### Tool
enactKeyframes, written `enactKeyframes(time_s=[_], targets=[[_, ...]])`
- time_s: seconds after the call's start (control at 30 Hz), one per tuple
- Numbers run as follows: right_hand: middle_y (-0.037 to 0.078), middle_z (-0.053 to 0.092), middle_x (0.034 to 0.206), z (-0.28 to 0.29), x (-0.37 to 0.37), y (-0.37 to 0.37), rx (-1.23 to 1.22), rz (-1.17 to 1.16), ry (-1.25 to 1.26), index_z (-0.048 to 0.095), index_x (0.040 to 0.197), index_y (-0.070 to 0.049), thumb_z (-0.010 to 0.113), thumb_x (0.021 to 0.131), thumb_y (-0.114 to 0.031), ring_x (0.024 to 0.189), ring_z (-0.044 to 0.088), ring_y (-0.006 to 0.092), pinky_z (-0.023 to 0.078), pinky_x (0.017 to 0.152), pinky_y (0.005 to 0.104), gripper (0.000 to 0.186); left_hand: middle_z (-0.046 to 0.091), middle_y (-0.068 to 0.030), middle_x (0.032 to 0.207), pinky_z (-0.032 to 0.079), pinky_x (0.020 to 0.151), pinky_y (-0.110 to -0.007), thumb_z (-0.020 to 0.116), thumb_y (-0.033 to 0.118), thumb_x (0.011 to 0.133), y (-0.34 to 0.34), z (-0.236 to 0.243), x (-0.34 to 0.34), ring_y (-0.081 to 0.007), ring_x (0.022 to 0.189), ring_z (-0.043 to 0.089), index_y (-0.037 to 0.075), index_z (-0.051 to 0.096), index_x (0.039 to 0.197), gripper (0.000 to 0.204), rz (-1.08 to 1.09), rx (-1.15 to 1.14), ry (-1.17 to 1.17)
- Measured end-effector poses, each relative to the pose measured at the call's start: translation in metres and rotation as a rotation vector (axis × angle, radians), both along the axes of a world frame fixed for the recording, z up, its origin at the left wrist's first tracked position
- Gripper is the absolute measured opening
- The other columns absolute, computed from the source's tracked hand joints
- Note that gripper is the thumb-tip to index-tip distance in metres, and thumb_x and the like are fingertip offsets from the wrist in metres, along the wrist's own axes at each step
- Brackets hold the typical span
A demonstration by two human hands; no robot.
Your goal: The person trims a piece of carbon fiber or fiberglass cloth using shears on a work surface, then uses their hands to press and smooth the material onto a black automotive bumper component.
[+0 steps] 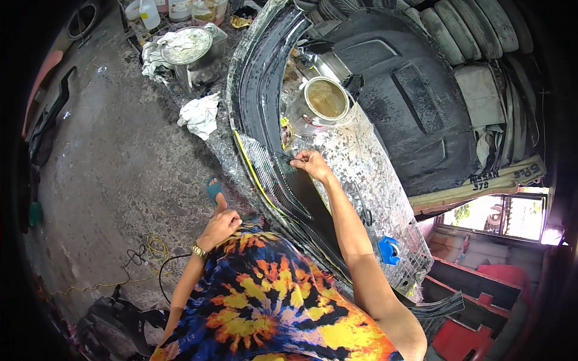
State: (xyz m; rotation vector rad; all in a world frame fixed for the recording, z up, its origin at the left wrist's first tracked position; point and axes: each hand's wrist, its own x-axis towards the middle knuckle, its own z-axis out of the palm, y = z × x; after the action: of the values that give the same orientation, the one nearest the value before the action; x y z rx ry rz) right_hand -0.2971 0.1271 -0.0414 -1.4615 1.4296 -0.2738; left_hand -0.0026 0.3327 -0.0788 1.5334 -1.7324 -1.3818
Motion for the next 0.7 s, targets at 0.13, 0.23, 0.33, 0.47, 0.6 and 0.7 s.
enactKeyframes(time_s=[0.13,0.23,0.33,0.47,0.6,0.7], targets=[[-0.008,0.050,0.064,0.003,0.003,0.001,0.080,-0.069,-0.063,0.059,0.069,-0.011,0.076,0.078,-0.017,0.060,0.041,0.0040,0.032,0.057,0.0222,0.020,0.063,-0.0186,0.089,0.047,0.075,-0.044,0.059,0.018,0.088,-0.008,0.001,0.008,-0.0359,0.086,0.062,-0.001,0.057,0.087,0.019,-0.022,-0.015,0.015],[-0.007,0.052,0.066,0.000,-0.006,-0.003,0.133,-0.064,-0.062,0.059,0.073,-0.011,0.075,0.079,-0.016,0.062,0.043,0.0046,0.034,0.060,0.0224,0.018,0.063,-0.0185,0.089,0.047,0.076,-0.044,0.059,0.018,0.087,-0.015,0.000,0.010,-0.0360,0.087,0.062,-0.001,0.057,0.087,0.019,-0.040,-0.031,0.013],[-0.006,0.056,0.071,0.000,-0.008,-0.003,0.154,-0.062,-0.110,0.059,0.082,-0.010,0.075,0.079,-0.016,0.065,0.046,0.0046,0.035,0.062,0.0216,0.017,0.063,-0.0182,0.092,0.047,0.077,-0.044,0.058,0.019,0.087,-0.019,-0.007,0.009,-0.0355,0.089,0.061,0.000,0.057,0.088,0.019,-0.080,-0.037,-0.031],[-0.005,0.058,0.078,0.005,-0.007,-0.004,0.187,-0.065,-0.133,0.056,0.104,-0.010,0.076,0.078,-0.017,0.069,0.048,0.0046,0.036,0.064,0.0202,0.033,0.063,-0.0174,0.094,0.047,0.079,-0.045,0.057,0.020,0.088,-0.020,-0.002,0.006,-0.0345,0.090,0.061,0.001,0.057,0.090,0.020,-0.099,-0.099,-0.128],[-0.003,0.058,0.077,0.002,-0.002,-0.008,0.170,-0.022,-0.129,0.053,0.115,-0.009,0.077,0.077,-0.021,0.068,0.048,0.0050,0.036,0.062,0.0216,0.047,0.063,-0.0165,0.093,0.048,0.080,-0.045,0.057,0.021,0.088,-0.010,-0.001,0.003,-0.0338,0.090,0.062,0.001,0.057,0.090,0.020,-0.156,-0.154,-0.229],[0.003,0.064,0.092,-0.001,-0.005,-0.019,0.233,0.064,0.008,0.048,0.129,-0.009,0.082,0.070,-0.037,0.084,0.055,0.0099,0.043,0.067,0.0274,0.073,0.063,-0.0165,0.094,0.048,0.080,-0.044,0.059,0.022,0.087,0.006,0.006,-0.001,-0.0344,0.090,0.062,0.002,0.058,0.091,0.021,-0.102,-0.244,-0.303]])
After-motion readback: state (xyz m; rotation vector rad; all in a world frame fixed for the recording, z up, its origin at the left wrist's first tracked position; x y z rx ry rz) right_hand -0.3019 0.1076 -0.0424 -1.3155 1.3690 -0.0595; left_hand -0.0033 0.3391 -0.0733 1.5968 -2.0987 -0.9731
